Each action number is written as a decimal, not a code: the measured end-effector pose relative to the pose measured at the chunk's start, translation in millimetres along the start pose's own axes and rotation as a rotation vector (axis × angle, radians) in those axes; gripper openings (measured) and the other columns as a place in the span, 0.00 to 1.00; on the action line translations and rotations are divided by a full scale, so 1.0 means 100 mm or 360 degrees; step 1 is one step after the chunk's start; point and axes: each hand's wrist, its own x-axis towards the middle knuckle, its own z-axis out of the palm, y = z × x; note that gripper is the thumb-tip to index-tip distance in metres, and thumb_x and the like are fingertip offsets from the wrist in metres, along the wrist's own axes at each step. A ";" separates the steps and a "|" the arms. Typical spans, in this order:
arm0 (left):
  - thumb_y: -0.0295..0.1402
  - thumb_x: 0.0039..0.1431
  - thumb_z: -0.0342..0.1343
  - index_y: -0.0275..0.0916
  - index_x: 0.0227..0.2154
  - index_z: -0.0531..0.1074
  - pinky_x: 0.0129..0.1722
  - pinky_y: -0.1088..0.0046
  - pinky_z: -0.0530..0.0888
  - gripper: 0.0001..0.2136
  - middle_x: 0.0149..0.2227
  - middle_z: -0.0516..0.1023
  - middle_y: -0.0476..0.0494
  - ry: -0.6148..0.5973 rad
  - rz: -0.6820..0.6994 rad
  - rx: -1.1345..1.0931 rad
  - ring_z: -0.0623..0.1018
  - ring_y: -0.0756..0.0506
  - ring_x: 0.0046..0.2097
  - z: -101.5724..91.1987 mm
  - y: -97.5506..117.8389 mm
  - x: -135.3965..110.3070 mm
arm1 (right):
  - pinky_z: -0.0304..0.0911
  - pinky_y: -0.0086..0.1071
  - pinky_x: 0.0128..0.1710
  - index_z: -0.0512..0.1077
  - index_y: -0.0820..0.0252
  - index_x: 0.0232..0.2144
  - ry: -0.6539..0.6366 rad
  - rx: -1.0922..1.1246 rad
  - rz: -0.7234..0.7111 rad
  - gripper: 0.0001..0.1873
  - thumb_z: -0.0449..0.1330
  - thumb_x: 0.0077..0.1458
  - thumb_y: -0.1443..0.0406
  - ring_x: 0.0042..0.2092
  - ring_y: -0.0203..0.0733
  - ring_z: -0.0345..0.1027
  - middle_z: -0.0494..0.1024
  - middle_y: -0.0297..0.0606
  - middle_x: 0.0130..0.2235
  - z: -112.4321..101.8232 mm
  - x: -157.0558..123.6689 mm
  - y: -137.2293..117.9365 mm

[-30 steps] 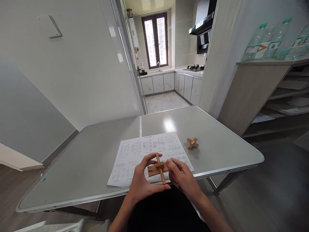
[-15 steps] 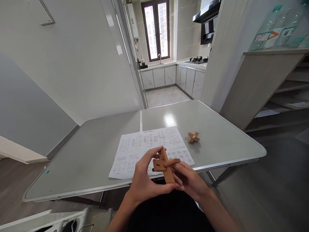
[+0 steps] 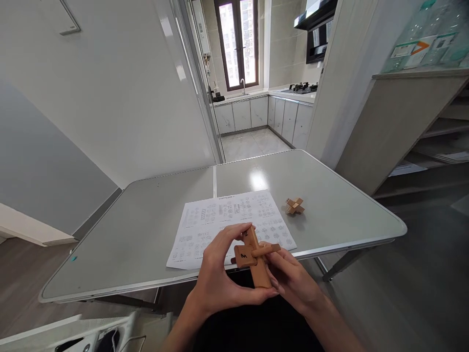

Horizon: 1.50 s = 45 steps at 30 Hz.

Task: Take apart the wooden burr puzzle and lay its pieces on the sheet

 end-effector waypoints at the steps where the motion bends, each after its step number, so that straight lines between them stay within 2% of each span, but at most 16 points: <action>1: 0.40 0.42 0.76 0.46 0.60 0.66 0.53 0.58 0.75 0.41 0.54 0.77 0.40 -0.0003 -0.0011 -0.0010 0.78 0.36 0.52 0.00 0.00 0.00 | 0.53 0.29 0.24 0.78 0.56 0.35 0.0012 -0.0025 0.0012 0.24 0.68 0.52 0.42 0.19 0.32 0.54 0.65 0.26 0.17 0.01 -0.01 -0.01; 4: 0.42 0.42 0.77 0.47 0.60 0.66 0.52 0.58 0.75 0.41 0.54 0.78 0.41 -0.0025 -0.0051 -0.0031 0.79 0.36 0.51 0.00 0.00 -0.01 | 0.54 0.29 0.24 0.79 0.56 0.37 0.0037 -0.0077 0.0065 0.26 0.68 0.51 0.41 0.19 0.32 0.55 0.67 0.27 0.18 0.06 -0.04 -0.06; 8: 0.43 0.42 0.77 0.48 0.59 0.67 0.54 0.57 0.75 0.40 0.54 0.78 0.41 -0.0060 -0.0120 -0.0096 0.79 0.35 0.53 -0.01 -0.02 -0.03 | 0.50 0.26 0.20 0.76 0.57 0.32 0.0053 -0.0134 0.0133 0.28 0.66 0.51 0.39 0.17 0.30 0.55 0.67 0.26 0.17 0.13 -0.08 -0.10; 12: 0.42 0.40 0.77 0.48 0.60 0.67 0.56 0.55 0.74 0.42 0.54 0.78 0.41 -0.0095 -0.0174 -0.0154 0.78 0.34 0.53 0.01 -0.10 -0.09 | 0.46 0.26 0.18 0.75 0.58 0.30 0.0220 -0.0290 0.0155 0.29 0.62 0.55 0.37 0.17 0.31 0.56 0.66 0.25 0.16 0.20 -0.09 -0.08; 17: 0.43 0.40 0.77 0.50 0.61 0.67 0.56 0.51 0.72 0.43 0.57 0.76 0.40 -0.0187 -0.0311 -0.0213 0.77 0.33 0.53 0.01 -0.18 -0.13 | 0.52 0.27 0.21 0.76 0.58 0.31 0.0354 -0.0609 0.0101 0.29 0.56 0.60 0.39 0.16 0.31 0.52 0.61 0.22 0.13 0.19 -0.06 -0.05; 20: 0.45 0.42 0.77 0.51 0.61 0.67 0.59 0.48 0.71 0.42 0.59 0.75 0.40 -0.0250 -0.0363 -0.0257 0.77 0.32 0.55 0.01 -0.21 -0.12 | 0.51 0.28 0.22 0.75 0.57 0.30 0.0382 -0.0723 0.0069 0.29 0.55 0.61 0.39 0.16 0.31 0.51 0.61 0.22 0.12 0.16 -0.02 -0.03; 25: 0.45 0.46 0.76 0.50 0.65 0.64 0.63 0.43 0.66 0.43 0.63 0.72 0.35 -0.0238 -0.0481 -0.0405 0.73 0.29 0.61 0.02 -0.28 -0.15 | 0.53 0.30 0.25 0.69 0.56 0.21 0.0302 -0.0584 0.0004 0.32 0.54 0.61 0.38 0.17 0.31 0.47 0.58 0.24 0.11 0.11 0.05 0.01; 29: 0.44 0.50 0.74 0.47 0.56 0.74 0.64 0.43 0.65 0.30 0.65 0.69 0.35 -0.0186 -0.0549 -0.0444 0.70 0.28 0.64 0.03 -0.36 -0.15 | 0.48 0.30 0.24 0.67 0.57 0.21 0.0131 -0.0419 0.0014 0.31 0.54 0.63 0.41 0.18 0.31 0.44 0.57 0.24 0.11 0.05 0.14 0.02; 31: 0.44 0.54 0.71 0.47 0.54 0.75 0.66 0.46 0.64 0.25 0.66 0.69 0.37 -0.0151 -0.0589 -0.0498 0.70 0.30 0.65 0.05 -0.42 -0.14 | 0.44 0.30 0.23 0.67 0.57 0.23 0.0040 -0.0325 -0.0005 0.30 0.55 0.63 0.40 0.19 0.31 0.42 0.57 0.23 0.12 0.02 0.21 0.01; 34: 0.44 0.59 0.67 0.45 0.56 0.74 0.65 0.51 0.66 0.24 0.62 0.74 0.38 -0.0043 -0.0708 -0.0588 0.73 0.32 0.62 0.11 -0.53 -0.11 | 0.40 0.30 0.22 0.66 0.57 0.24 -0.0004 -0.0208 -0.0028 0.30 0.57 0.60 0.39 0.20 0.30 0.39 0.55 0.22 0.14 -0.04 0.36 0.00; 38: 0.46 0.60 0.65 0.40 0.49 0.74 0.58 0.54 0.72 0.19 0.48 0.83 0.38 0.0140 -0.0914 -0.0582 0.79 0.34 0.55 0.18 -0.71 -0.08 | 0.38 0.29 0.21 0.68 0.58 0.27 0.0023 -0.0106 -0.0043 0.30 0.61 0.57 0.38 0.19 0.29 0.37 0.54 0.19 0.14 -0.09 0.60 0.02; 42: 0.46 0.58 0.66 0.40 0.39 0.71 0.49 0.62 0.75 0.17 0.40 0.82 0.43 0.0203 -0.0937 -0.0659 0.82 0.39 0.45 0.18 -0.83 -0.05 | 0.36 0.29 0.20 0.68 0.59 0.25 0.0000 -0.0109 -0.0005 0.31 0.61 0.55 0.37 0.18 0.28 0.35 0.53 0.19 0.12 -0.14 0.78 0.07; 45: 0.47 0.60 0.64 0.40 0.33 0.67 0.42 0.66 0.75 0.17 0.34 0.77 0.48 0.0242 -0.0903 -0.0719 0.79 0.45 0.34 0.18 -0.88 -0.03 | 0.34 0.29 0.20 0.66 0.58 0.24 0.0043 -0.0152 0.0034 0.31 0.60 0.54 0.37 0.17 0.28 0.35 0.53 0.19 0.11 -0.16 0.85 0.10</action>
